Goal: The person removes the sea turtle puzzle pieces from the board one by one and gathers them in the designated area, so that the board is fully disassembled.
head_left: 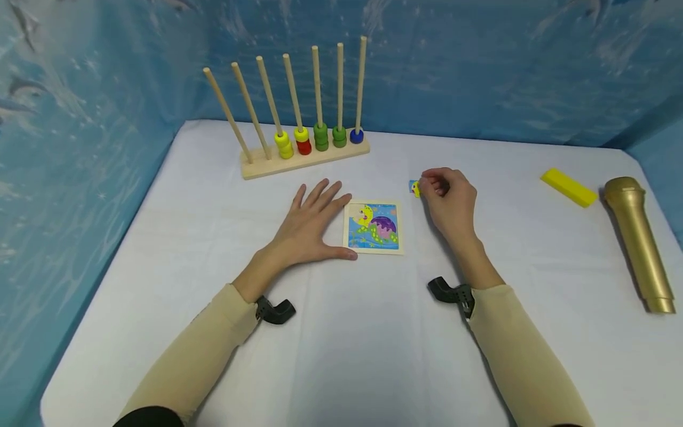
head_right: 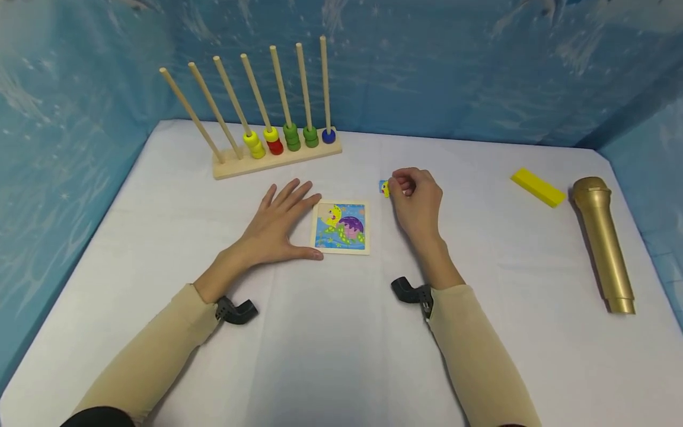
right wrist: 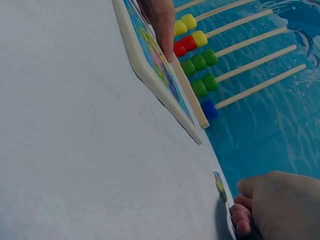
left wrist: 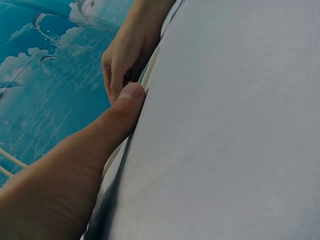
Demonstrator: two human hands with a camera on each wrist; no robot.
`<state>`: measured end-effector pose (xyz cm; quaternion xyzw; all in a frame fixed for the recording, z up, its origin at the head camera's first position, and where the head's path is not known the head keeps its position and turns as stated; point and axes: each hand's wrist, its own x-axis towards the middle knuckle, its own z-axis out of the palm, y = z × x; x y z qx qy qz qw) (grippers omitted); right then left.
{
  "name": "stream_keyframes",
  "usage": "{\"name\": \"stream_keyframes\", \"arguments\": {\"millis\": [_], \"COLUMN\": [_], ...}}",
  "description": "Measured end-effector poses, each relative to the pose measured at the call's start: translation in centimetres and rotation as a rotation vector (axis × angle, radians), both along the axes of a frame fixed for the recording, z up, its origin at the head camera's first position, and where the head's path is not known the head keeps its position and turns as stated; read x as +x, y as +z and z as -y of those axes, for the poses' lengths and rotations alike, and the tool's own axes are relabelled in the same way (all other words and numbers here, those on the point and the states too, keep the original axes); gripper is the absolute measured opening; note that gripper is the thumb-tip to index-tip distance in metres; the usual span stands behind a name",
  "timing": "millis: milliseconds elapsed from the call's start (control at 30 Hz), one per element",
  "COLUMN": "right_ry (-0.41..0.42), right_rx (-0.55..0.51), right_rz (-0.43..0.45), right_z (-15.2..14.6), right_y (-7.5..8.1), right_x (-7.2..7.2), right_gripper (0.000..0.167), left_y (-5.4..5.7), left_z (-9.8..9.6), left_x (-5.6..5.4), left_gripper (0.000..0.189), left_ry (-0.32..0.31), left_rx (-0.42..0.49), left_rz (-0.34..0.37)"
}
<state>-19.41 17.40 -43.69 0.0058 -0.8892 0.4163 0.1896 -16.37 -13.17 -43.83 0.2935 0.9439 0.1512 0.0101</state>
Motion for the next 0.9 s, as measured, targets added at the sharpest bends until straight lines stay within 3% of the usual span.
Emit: {"name": "stream_keyframes", "arguments": {"millis": [200, 367, 700, 900], "right_ry": [-0.012, 0.085, 0.293, 0.314], "right_rx": [-0.049, -0.054, 0.055, 0.084], "right_rz": [-0.087, -0.111, -0.014, 0.005], "right_z": [0.5, 1.6, 3.6, 3.8], "right_y": [0.2, 0.0, 0.2, 0.0], "right_x": [0.7, 1.9, 2.8, 3.7], "right_gripper": [0.021, 0.017, 0.021, 0.023], "left_y": [0.5, 0.4, 0.4, 0.2], "left_z": [0.0, -0.2, 0.0, -0.1], "left_x": [-0.1, 0.1, 0.0, 0.2], "left_gripper": [0.117, 0.117, 0.114, 0.114], "left_ry": [-0.005, -0.001, 0.016, -0.006], "left_rx": [-0.012, -0.011, 0.006, 0.005], "left_rz": [0.005, 0.017, 0.019, 0.033]}}
